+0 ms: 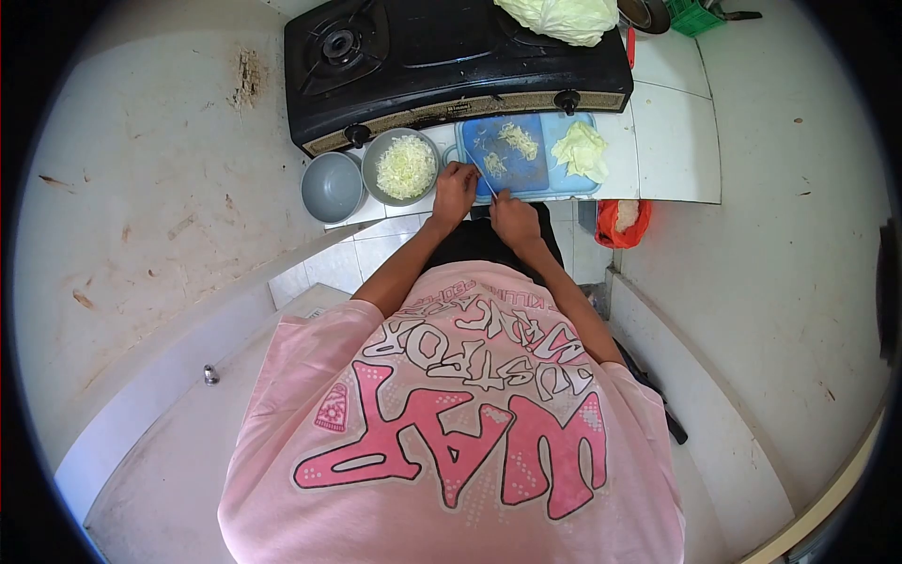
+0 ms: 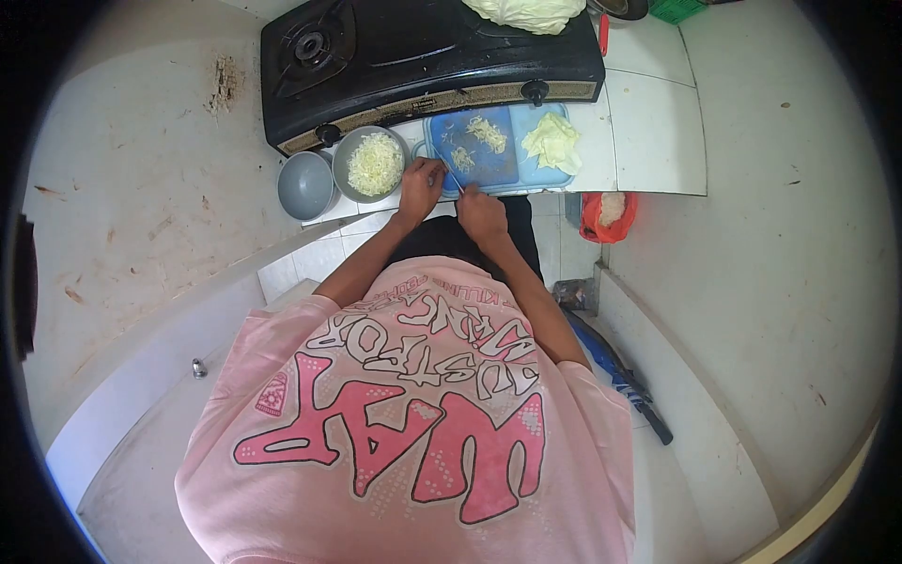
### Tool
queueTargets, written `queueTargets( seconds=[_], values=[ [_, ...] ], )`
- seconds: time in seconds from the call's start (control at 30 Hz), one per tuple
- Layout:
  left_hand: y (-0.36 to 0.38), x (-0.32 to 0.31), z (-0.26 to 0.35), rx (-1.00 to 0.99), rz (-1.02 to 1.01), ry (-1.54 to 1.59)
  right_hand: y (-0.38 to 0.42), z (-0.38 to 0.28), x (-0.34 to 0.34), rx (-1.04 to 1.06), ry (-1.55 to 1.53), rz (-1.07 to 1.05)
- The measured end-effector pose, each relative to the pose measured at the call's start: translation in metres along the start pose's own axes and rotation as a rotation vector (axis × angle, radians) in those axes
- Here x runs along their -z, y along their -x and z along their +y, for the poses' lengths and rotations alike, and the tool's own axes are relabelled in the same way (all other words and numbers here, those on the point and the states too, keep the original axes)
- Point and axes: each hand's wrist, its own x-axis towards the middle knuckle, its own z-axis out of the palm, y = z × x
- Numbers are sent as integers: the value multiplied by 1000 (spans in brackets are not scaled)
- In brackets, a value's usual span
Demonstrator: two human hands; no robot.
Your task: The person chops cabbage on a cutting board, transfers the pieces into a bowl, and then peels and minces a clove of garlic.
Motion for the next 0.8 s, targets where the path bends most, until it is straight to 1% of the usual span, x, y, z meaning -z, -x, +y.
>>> queueTargets(
  seconds=[0.13, 0.23, 0.33, 0.43, 0.63, 0.8],
  values=[
    [3, -3, -6, 0, 15, -4, -1, 1, -1, -15, 14, -5],
    [2, -3, -5, 34, 22, 38, 10, 11, -2, 19, -15, -2],
    [1, -2, -3, 59, 15, 51, 9, 12, -5, -27, 8, 19],
    [0, -2, -5, 64, 12, 56, 5, 11, -1, 18, -32, -5],
    [-2, 1, -4, 38, 0, 29, 7, 11, -2, 66, -37, 31],
    [-4, -1, -6, 67, -4, 37, -4, 5, -5, 33, -20, 11]
  ],
)
